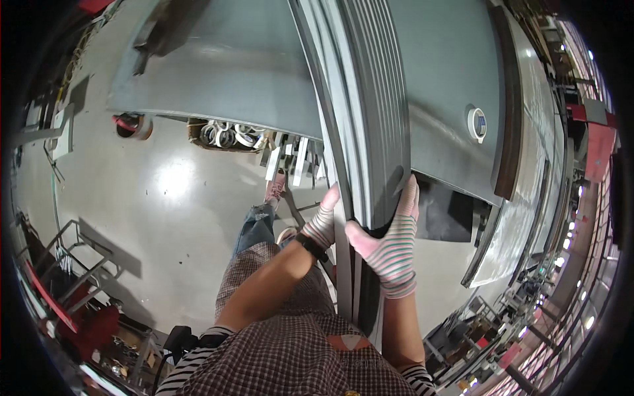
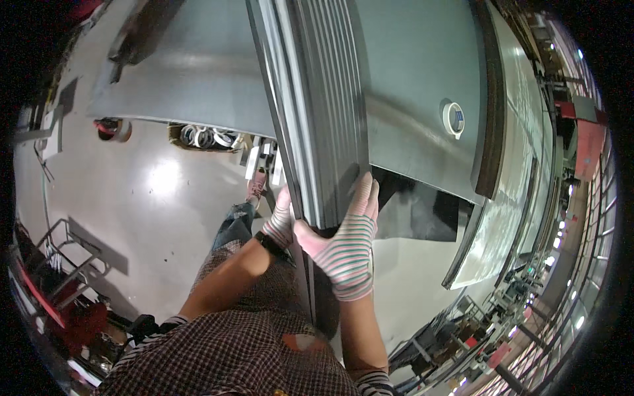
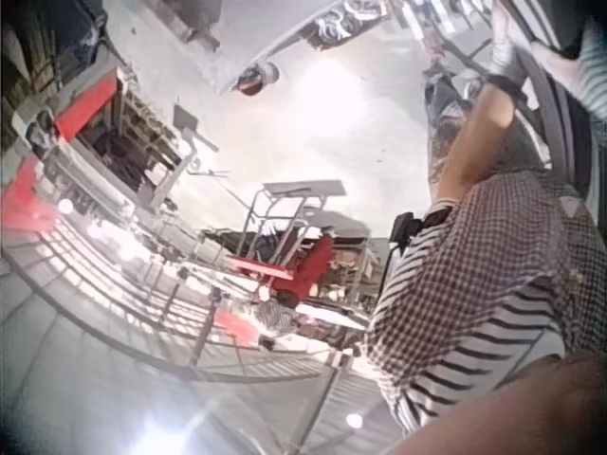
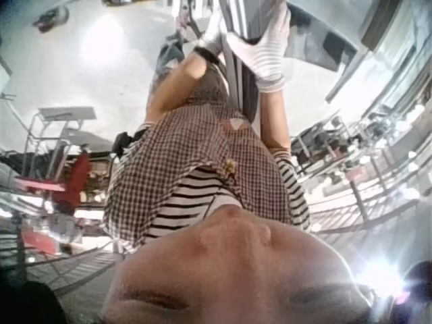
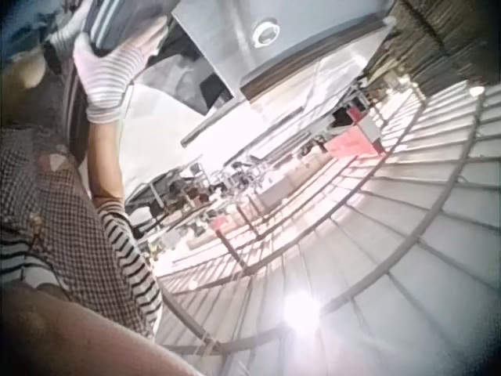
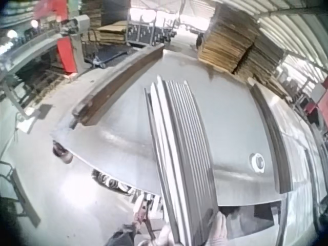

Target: Gather long white strips, bundle them with tape, and collect a large pile of scrap material from the factory floor.

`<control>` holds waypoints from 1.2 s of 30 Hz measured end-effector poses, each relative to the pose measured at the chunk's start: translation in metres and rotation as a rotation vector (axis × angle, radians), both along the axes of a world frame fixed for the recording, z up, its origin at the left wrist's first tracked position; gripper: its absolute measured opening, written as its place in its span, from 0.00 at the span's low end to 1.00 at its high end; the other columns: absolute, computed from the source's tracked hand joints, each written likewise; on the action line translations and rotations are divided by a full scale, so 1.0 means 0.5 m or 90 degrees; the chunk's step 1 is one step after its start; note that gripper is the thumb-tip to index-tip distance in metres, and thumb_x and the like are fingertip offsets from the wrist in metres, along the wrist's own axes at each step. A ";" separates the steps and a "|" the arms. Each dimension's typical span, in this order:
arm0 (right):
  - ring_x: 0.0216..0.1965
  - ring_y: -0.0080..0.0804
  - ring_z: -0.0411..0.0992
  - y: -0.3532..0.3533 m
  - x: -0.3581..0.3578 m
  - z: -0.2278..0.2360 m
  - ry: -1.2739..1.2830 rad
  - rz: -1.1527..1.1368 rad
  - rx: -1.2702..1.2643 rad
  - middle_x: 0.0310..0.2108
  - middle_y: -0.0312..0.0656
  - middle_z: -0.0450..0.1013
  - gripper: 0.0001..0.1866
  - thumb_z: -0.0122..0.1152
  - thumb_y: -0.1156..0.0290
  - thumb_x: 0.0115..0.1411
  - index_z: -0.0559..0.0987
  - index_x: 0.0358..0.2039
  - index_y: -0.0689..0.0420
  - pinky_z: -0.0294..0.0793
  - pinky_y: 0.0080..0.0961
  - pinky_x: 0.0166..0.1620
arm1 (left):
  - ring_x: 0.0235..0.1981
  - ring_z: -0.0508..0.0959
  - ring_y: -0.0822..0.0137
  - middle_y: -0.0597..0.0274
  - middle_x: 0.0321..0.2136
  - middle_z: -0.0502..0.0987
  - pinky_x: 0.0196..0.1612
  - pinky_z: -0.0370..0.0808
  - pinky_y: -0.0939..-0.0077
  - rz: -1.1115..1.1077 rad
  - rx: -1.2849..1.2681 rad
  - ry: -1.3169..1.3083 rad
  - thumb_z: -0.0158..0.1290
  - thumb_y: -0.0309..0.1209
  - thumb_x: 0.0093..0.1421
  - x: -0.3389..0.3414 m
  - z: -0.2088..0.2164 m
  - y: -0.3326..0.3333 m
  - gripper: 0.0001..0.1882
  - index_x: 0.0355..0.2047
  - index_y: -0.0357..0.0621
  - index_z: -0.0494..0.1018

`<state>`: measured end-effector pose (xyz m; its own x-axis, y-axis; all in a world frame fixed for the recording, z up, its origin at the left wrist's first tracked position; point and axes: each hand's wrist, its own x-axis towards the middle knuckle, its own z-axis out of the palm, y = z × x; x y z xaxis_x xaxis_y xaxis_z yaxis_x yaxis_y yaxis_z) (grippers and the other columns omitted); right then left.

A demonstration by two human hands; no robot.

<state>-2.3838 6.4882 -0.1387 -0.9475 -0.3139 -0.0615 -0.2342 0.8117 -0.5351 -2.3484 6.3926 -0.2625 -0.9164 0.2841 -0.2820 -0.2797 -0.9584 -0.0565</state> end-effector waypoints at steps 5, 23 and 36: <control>0.71 0.53 0.45 0.112 0.127 0.043 -0.261 0.111 -0.263 0.70 0.59 0.40 0.80 0.84 0.49 0.29 0.37 0.72 0.63 0.46 0.41 0.71 | 0.57 0.74 0.58 0.51 0.57 0.73 0.63 0.69 0.64 -0.012 -0.115 0.053 0.59 0.58 0.57 0.177 0.124 0.016 0.44 0.63 0.37 0.64; 0.64 0.38 0.64 0.124 0.611 0.284 -0.318 0.422 -0.187 0.62 0.50 0.65 0.61 0.74 0.43 0.42 0.58 0.68 0.66 0.62 0.26 0.63 | 0.65 0.61 0.60 0.53 0.63 0.59 0.66 0.61 0.64 0.206 -0.440 0.014 0.63 0.43 0.55 0.878 0.424 0.072 0.55 0.71 0.43 0.38; 0.56 0.33 0.70 -0.159 0.815 -0.021 -1.138 0.131 -0.181 0.56 0.45 0.70 0.39 0.65 0.62 0.56 0.62 0.66 0.60 0.70 0.32 0.59 | 0.58 0.70 0.58 0.53 0.57 0.69 0.61 0.68 0.60 0.194 -0.084 -0.529 0.66 0.46 0.54 1.082 0.072 -0.106 0.44 0.64 0.42 0.58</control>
<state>-1.9761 6.4088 -0.1491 0.2410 -0.5851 -0.7743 0.6379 0.6968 -0.3280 -1.8076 6.3395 -0.2267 -0.4324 -0.0203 -0.9014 0.0709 -0.9974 -0.0115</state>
